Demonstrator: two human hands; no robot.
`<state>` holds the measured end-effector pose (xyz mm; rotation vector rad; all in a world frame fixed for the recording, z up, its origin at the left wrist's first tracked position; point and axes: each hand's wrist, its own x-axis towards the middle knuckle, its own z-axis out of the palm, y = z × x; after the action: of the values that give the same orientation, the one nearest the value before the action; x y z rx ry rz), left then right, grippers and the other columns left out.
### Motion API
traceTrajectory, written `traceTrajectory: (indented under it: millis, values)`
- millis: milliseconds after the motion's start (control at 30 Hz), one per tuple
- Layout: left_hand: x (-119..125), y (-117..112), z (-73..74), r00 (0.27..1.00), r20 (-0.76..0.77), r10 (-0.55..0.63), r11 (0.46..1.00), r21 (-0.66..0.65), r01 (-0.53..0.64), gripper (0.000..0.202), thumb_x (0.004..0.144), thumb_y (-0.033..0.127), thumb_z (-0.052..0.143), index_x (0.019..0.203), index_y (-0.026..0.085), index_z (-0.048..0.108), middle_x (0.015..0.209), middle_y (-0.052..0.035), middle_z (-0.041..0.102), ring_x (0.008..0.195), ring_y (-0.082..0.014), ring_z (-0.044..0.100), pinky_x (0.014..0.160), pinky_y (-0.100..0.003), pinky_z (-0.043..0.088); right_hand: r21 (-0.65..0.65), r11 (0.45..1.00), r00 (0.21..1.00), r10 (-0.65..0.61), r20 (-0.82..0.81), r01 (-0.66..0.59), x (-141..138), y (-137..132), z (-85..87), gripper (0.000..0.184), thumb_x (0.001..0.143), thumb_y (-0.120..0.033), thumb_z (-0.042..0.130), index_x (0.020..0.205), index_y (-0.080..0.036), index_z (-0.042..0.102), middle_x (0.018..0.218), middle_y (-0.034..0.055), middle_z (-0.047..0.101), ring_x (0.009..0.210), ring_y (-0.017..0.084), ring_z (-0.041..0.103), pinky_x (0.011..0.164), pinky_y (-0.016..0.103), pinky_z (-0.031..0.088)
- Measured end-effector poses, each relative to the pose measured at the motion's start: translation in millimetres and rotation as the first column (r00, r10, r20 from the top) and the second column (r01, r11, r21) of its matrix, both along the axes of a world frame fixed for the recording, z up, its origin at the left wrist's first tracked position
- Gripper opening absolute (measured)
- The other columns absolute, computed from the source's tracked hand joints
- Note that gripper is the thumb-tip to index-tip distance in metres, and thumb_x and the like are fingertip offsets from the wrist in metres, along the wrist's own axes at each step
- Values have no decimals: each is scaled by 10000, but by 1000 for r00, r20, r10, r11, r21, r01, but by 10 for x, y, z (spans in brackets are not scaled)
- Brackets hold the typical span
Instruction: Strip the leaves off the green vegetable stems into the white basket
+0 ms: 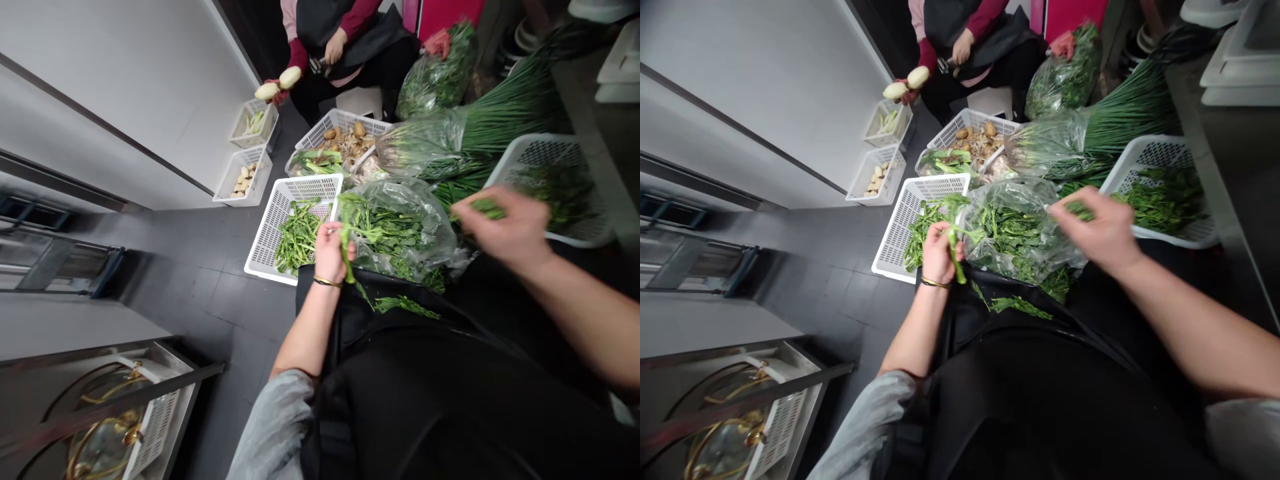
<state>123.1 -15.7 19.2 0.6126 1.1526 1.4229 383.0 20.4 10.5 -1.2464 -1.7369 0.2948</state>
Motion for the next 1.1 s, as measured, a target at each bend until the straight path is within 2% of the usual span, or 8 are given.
traceTrajectory:
  millis: [133,367,600,733,833,933,1033,1100]
  values:
    - [-244,174,30,995,-53,81,996,35,-79,228,711,218,616,831,221,423,519,84,435,377,-61,433,349,-146,254,-383,895,971,-235,32,229,322,194,-40,235,716,-376,667,817,-163,658,530,15,566,451,117,497,498,267,397]
    - [265,171,-196,997,64,-50,997,-50,54,231,721,253,603,864,220,424,588,62,483,402,-62,437,377,-162,281,-625,626,885,331,-328,-466,-754,61,-18,361,761,-392,583,1074,-213,612,458,-56,519,393,119,473,454,249,380]
    - [-397,370,-311,821,-571,-14,1000,7,22,146,790,265,550,920,199,539,607,43,478,420,-64,405,421,-189,314,-380,764,710,635,305,-521,-625,302,-139,191,841,-287,457,819,-180,614,762,51,640,694,161,582,638,265,406]
    - [-1394,703,-533,491,-850,189,963,62,-263,106,820,197,469,897,174,538,681,22,510,536,-96,463,564,-241,406,-285,956,769,129,626,71,344,597,-222,220,844,-279,490,956,-140,620,946,156,660,812,209,603,635,303,379]
    - [-1819,796,-708,359,-929,88,955,-23,-295,46,735,160,580,732,152,535,703,-4,549,662,-129,510,704,-282,426,-344,739,565,-60,823,580,923,807,-287,434,761,-483,616,968,-102,636,942,249,643,775,271,613,555,341,298]
    - [-1649,707,-693,496,-866,63,976,-51,-213,83,727,205,616,769,153,566,741,-21,585,710,-143,543,733,-288,438,-320,684,489,-61,870,655,901,965,-378,711,640,-676,628,1093,-128,618,999,268,624,782,308,612,535,343,269]
    - [-1008,538,-476,749,-663,-9,1000,8,18,169,786,292,583,905,174,599,821,-45,623,752,-158,586,739,-296,461,-389,882,669,122,733,266,252,1121,-581,480,788,-528,565,1120,-185,612,1017,159,656,840,247,609,599,329,353]
    - [-551,428,-325,782,-578,-232,962,-15,274,197,767,299,627,922,179,631,836,-56,632,765,-167,597,768,-300,463,-590,806,656,465,595,-37,-325,1247,-843,269,865,-352,493,995,-187,660,1002,97,679,893,201,610,731,300,411]
